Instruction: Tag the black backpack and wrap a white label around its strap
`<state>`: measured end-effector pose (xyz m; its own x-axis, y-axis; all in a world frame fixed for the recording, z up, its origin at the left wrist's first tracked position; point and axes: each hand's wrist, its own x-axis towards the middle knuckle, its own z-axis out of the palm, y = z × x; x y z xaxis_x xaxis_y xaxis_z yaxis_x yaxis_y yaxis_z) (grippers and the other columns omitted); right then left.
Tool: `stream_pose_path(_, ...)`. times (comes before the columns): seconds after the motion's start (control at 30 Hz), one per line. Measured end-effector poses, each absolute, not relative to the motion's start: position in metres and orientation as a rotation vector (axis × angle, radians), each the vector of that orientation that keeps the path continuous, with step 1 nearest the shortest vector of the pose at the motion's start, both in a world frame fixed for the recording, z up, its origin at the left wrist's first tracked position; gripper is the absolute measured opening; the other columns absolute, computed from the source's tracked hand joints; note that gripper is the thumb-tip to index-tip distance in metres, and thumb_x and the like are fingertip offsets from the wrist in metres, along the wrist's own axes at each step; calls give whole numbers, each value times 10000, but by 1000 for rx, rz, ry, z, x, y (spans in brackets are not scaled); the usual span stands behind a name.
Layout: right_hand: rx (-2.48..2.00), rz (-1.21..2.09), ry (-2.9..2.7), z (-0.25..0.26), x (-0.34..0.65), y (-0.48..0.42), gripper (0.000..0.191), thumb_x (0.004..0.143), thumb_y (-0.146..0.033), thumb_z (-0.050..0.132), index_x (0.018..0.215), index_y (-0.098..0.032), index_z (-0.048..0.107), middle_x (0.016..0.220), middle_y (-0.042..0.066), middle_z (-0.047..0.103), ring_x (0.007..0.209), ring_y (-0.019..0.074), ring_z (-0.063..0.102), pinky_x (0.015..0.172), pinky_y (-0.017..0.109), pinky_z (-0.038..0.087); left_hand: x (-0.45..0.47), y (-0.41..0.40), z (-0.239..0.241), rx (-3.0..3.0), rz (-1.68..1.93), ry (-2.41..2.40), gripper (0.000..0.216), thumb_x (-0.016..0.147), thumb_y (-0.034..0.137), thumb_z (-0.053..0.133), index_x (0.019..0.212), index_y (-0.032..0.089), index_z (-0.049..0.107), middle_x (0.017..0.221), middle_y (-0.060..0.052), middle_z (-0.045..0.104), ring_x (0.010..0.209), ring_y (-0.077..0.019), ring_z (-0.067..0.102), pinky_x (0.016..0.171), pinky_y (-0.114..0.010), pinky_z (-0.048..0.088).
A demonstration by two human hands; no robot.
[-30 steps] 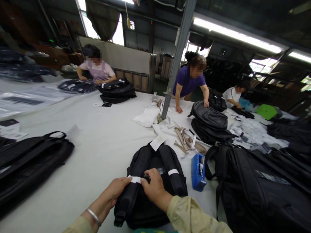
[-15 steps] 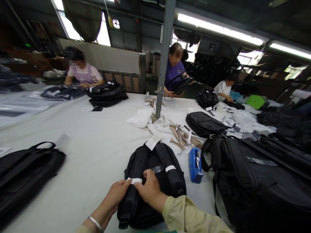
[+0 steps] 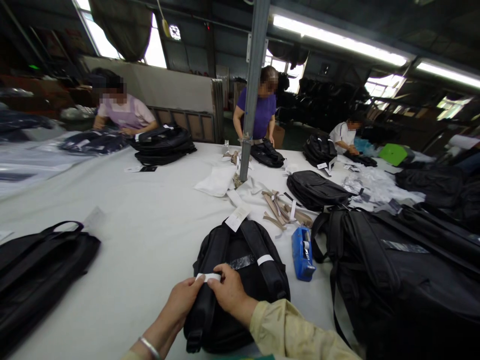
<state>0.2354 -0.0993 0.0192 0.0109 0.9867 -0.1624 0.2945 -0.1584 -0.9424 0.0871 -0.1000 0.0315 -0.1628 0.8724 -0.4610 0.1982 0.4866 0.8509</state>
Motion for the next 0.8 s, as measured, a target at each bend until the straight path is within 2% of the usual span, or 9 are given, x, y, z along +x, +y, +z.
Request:
stream_pose_path(0.07, -1670, 1311, -1156, 19, 235, -101, 262, 785, -328, 688, 969, -152, 624, 770, 42, 660, 691, 173, 639, 629, 276, 522, 86, -98, 31, 946, 769, 1676, 500, 635, 627, 656, 708, 136, 704, 625, -78, 702, 683, -291, 673, 611, -362, 521)
stream_pose_path(0.1, -1722, 1442, -1054, 20, 234, -101, 251, 833, -386, 640, 908, -149, 604, 666, 24, 615, 568, 156, 594, 517, 257, 482, 86, -98, 31, 951, 756, 1682, 510, 640, 636, 649, 710, 134, 703, 623, -78, 702, 670, -289, 670, 601, -361, 516)
stream_pose_path(0.13, -1747, 1593, -956, 21, 234, -100, 290, 878, -444, 578, 842, -156, 581, 568, -2, 554, 459, 137, 522, 423, 235, 413, 86, -98, 31, 952, 745, 1684, 520, 642, 645, 646, 713, 133, 703, 617, -76, 699, 657, -286, 666, 590, -359, 511)
stream_pose_path(0.2, -1725, 1835, -799, 25, 233, -95, 362, 920, -499, 501, 751, -181, 528, 451, -50, 434, 349, 103, 385, 337, 198, 277, 86, -98, 30, 946, 728, 1674, 534, 639, 659, 653, 719, 133, 701, 604, -71, 694, 644, -286, 663, 577, -356, 505)
stream_pose_path(0.37, -1700, 1918, -692, 33, 232, -80, 305, 829, -343, 671, 665, -200, 457, 392, -76, 367, 325, 80, 320, 312, 175, 197, 87, -98, 28, 901, 715, 1662, 511, 629, 627, 708, 755, 132, 703, 616, -65, 709, 648, -275, 664, 568, -333, 494)
stream_pose_path(0.47, -1708, 1881, -697, 36, 230, -78, 268, 815, -238, 658, 669, -210, 435, 393, -81, 363, 326, 90, 328, 306, 187, 194, 86, -98, 28, 766, 712, 1599, 410, 658, 527, 758, 766, 136, 696, 609, -67, 717, 616, -257, 661, 551, -319, 500)
stream_pose_path(0.57, -1691, 1840, -686, 38, 227, -79, 226, 828, -170, 609, 700, -211, 428, 433, -90, 379, 339, 83, 334, 322, 186, 213, 86, -100, 31, 538, 690, 1365, 313, 647, 389, 823, 790, 147, 687, 653, -81, 740, 673, -270, 699, 607, -324, 557)
stream_pose_path(0.67, -1665, 1805, -671, 36, 224, -78, 201, 823, -145, 598, 701, -200, 447, 483, -82, 418, 368, 72, 363, 356, 180, 268, 88, -102, 36, 377, 662, 1219, 288, 636, 288, 843, 829, 148, 681, 728, -104, 762, 720, -291, 728, 649, -353, 600)
stream_pose_path(0.8, -1690, 1690, -791, 25, 222, -81, 227, 766, -195, 660, 646, -198, 467, 494, -70, 432, 391, 83, 409, 363, 186, 294, 93, -100, 35, 258, 641, 1328, 216, 706, 260, 771, 862, 134, 690, 736, -125, 767, 696, -308, 737, 639, -391, 624)
